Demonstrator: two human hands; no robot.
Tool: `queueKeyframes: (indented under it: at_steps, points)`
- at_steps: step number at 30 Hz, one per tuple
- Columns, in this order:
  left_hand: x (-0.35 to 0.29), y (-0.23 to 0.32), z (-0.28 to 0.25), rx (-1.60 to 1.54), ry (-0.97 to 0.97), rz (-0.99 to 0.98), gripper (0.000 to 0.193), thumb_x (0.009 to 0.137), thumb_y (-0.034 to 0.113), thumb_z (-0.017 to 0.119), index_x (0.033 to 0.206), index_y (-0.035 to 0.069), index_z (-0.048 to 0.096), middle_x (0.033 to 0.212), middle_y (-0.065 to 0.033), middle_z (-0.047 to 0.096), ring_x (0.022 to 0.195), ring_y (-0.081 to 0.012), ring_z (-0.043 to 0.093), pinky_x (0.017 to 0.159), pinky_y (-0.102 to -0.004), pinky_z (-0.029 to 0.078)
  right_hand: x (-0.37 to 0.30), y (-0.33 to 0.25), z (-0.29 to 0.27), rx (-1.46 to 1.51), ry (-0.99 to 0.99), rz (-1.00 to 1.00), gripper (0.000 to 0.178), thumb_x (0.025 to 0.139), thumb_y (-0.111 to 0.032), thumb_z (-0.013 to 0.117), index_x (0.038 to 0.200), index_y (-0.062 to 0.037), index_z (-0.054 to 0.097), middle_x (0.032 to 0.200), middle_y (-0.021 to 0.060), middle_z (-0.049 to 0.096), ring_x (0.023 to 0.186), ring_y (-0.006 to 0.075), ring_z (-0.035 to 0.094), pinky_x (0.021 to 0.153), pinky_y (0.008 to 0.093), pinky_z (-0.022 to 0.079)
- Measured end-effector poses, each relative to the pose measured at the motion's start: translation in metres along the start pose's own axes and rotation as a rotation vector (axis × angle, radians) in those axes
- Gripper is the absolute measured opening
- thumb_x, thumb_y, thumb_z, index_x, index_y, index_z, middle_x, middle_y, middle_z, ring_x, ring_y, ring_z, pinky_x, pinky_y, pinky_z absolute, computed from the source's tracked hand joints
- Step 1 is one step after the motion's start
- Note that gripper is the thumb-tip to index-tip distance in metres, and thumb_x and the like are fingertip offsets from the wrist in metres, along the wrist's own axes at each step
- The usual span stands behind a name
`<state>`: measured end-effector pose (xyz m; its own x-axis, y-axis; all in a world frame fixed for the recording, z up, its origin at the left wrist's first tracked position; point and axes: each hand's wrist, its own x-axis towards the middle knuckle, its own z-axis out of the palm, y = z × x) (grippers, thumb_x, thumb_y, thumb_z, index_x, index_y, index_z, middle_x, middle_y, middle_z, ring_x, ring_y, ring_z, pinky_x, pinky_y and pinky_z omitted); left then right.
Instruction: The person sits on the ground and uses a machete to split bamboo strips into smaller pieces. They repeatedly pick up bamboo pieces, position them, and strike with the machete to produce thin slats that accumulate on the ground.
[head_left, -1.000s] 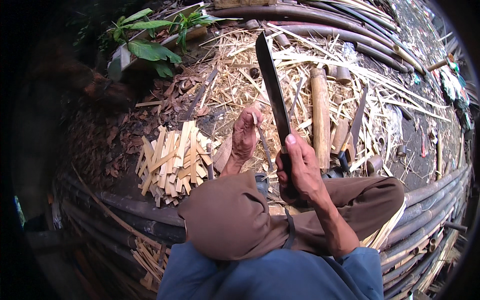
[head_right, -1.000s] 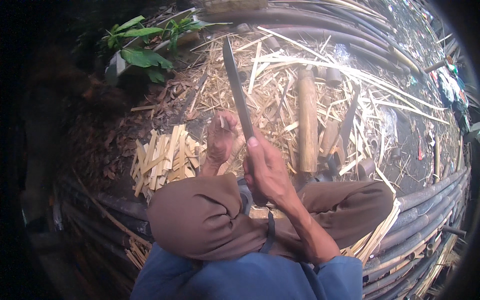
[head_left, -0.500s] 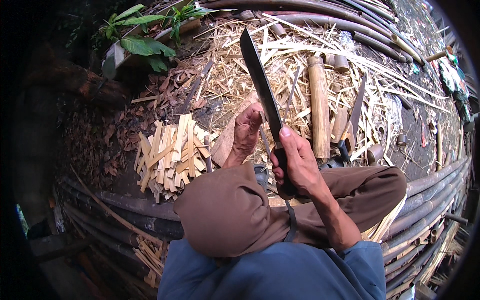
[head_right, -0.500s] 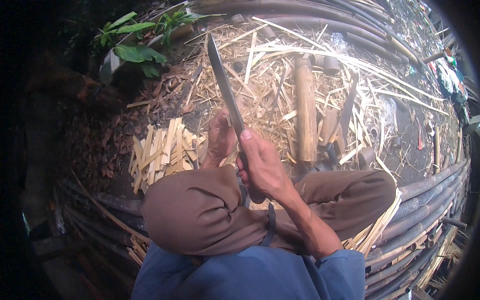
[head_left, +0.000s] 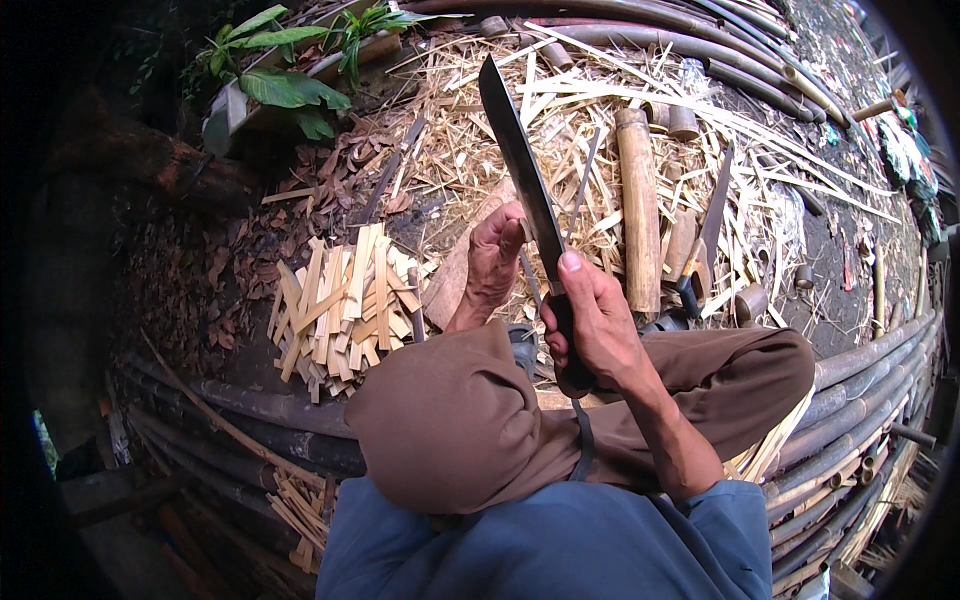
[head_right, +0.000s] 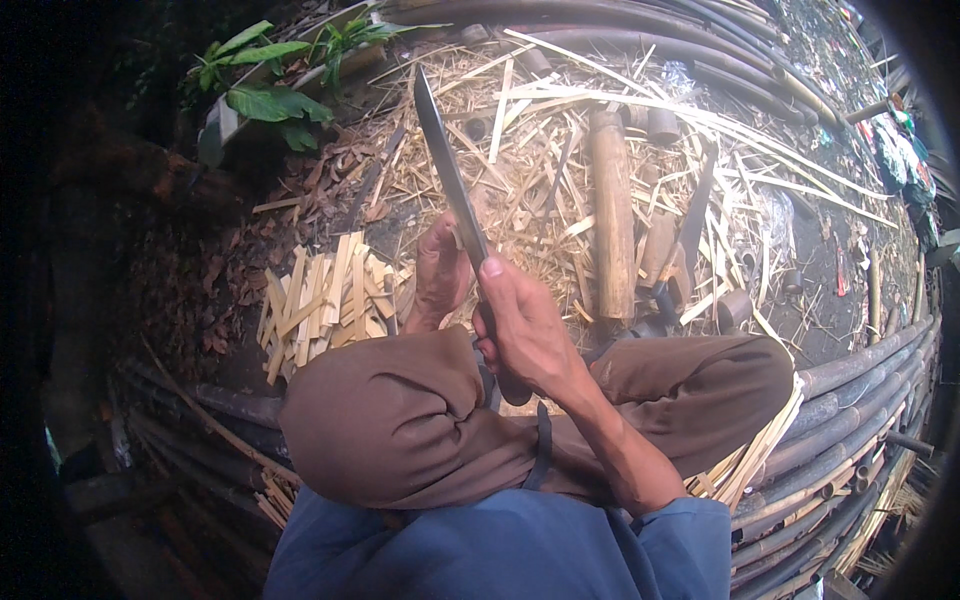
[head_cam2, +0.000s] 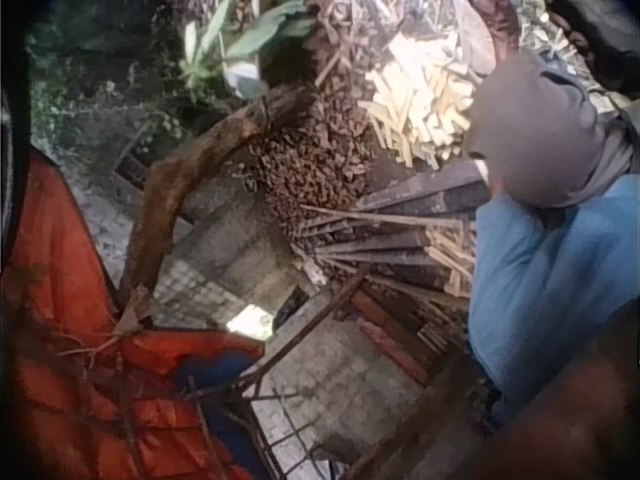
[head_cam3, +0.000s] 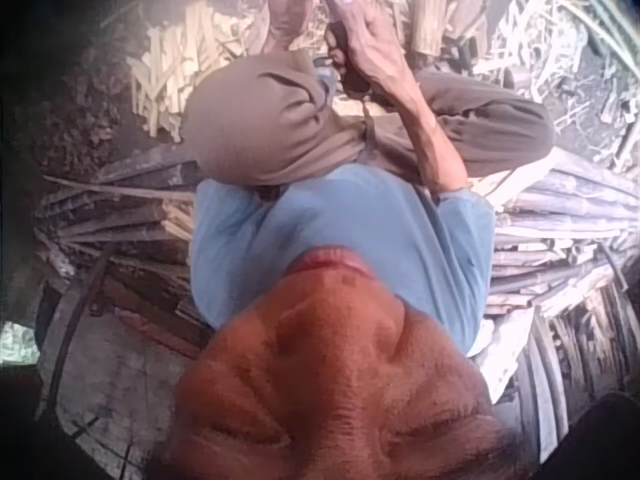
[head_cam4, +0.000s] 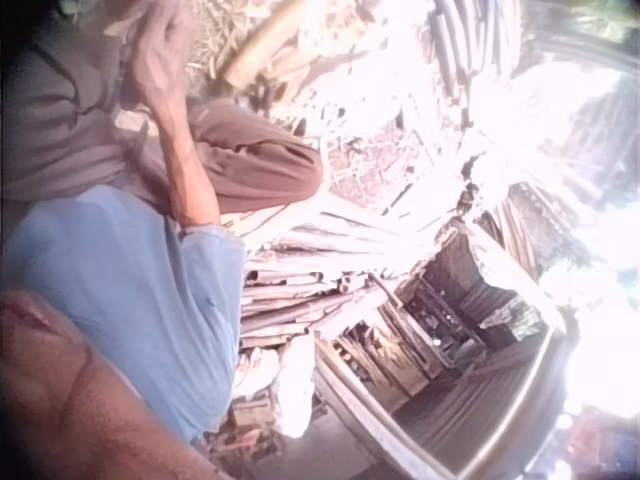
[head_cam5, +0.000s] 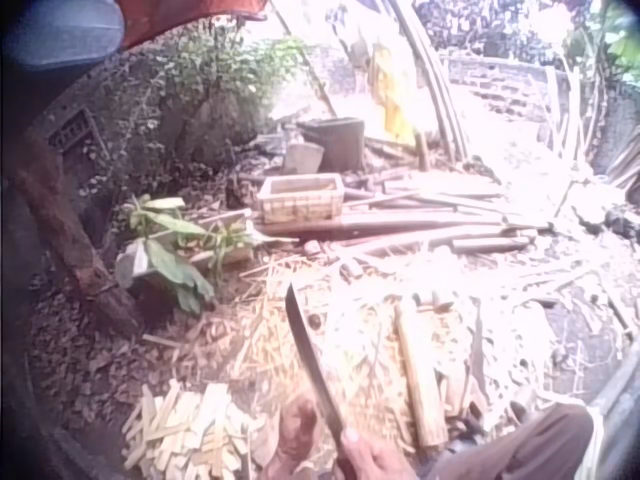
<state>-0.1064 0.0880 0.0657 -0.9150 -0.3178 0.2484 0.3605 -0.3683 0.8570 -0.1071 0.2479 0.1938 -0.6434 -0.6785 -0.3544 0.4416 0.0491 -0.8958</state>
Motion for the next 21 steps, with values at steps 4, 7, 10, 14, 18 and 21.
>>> queueKeyframes:
  at_steps: [4, 7, 10, 14, 18, 21]
  points:
    - [-0.001, 0.002, 0.002, 0.007, 0.026, 0.005, 0.042, 0.098, 0.047, 0.057, 0.088, 0.007, 0.061, 0.085, 0.0039, 0.058, 0.081, -0.0055, 0.05, 0.075, -0.0239, 0.04, -0.001, -0.002, 0.002, -0.01, -0.005, 0.005, 0.044, 0.104, -0.054, 0.038, 0.102, -0.011, 0.048, 0.064, 0.0006, 0.049, 0.046, 0.0081, 0.047, 0.04, 0.0235, 0.041]
    - [0.001, -0.002, 0.003, -0.006, 0.02, 0.011, 0.042, 0.098, 0.047, 0.057, 0.088, 0.007, 0.061, 0.085, 0.0043, 0.057, 0.081, -0.0053, 0.05, 0.075, -0.0237, 0.04, -0.004, -0.008, 0.001, -0.044, -0.004, 0.035, 0.05, 0.108, -0.043, 0.031, 0.135, -0.0055, 0.051, 0.065, -0.0008, 0.046, 0.051, 0.0068, 0.047, 0.045, 0.0234, 0.04]
    - [-0.001, 0.0, 0.001, -0.004, 0.014, 0.014, 0.041, 0.098, 0.047, 0.057, 0.088, 0.008, 0.062, 0.084, 0.0045, 0.057, 0.081, -0.005, 0.049, 0.076, -0.0237, 0.04, -0.004, -0.008, 0.003, -0.065, -0.016, 0.036, 0.052, 0.108, -0.043, 0.031, 0.142, -0.0076, 0.047, 0.065, -0.0012, 0.047, 0.051, 0.0067, 0.047, 0.045, 0.0235, 0.041]
    - [-0.002, 0.002, 0.003, 0.003, 0.041, 0.018, 0.041, 0.098, 0.047, 0.058, 0.087, 0.008, 0.062, 0.084, 0.0046, 0.057, 0.081, -0.0048, 0.049, 0.075, -0.0234, 0.039, -0.004, -0.008, 0.004, -0.067, -0.018, 0.011, 0.05, 0.108, -0.04, 0.033, 0.148, -0.0109, 0.043, 0.065, -0.0021, 0.045, 0.052, 0.0058, 0.045, 0.047, 0.0238, 0.04]
    - [0.001, 0.002, -0.001, 0.02, 0.047, 0.027, 0.04, 0.097, 0.047, 0.059, 0.086, 0.009, 0.061, 0.083, 0.0047, 0.056, 0.079, -0.0049, 0.048, 0.074, -0.0233, 0.039, 0.002, 0.0, 0.005, -0.292, 0.041, -0.172, 0.047, 0.108, -0.033, 0.037, 0.15, -0.0115, 0.041, 0.068, 0.0014, 0.047, 0.062, 0.0085, 0.048, 0.06, 0.0275, 0.044]
    - [0.001, 0.001, 0.002, -0.009, 0.062, 0.018, 0.038, 0.097, 0.046, 0.06, 0.086, 0.009, 0.06, 0.082, 0.0048, 0.055, 0.078, -0.0048, 0.047, 0.073, -0.0238, 0.039, 0.009, 0.009, 0.003, -0.464, 0.109, -0.361, 0.046, 0.108, -0.03, 0.038, 0.149, -0.0102, 0.041, 0.069, 0.0074, 0.051, 0.066, 0.0131, 0.051, 0.067, 0.0311, 0.046]
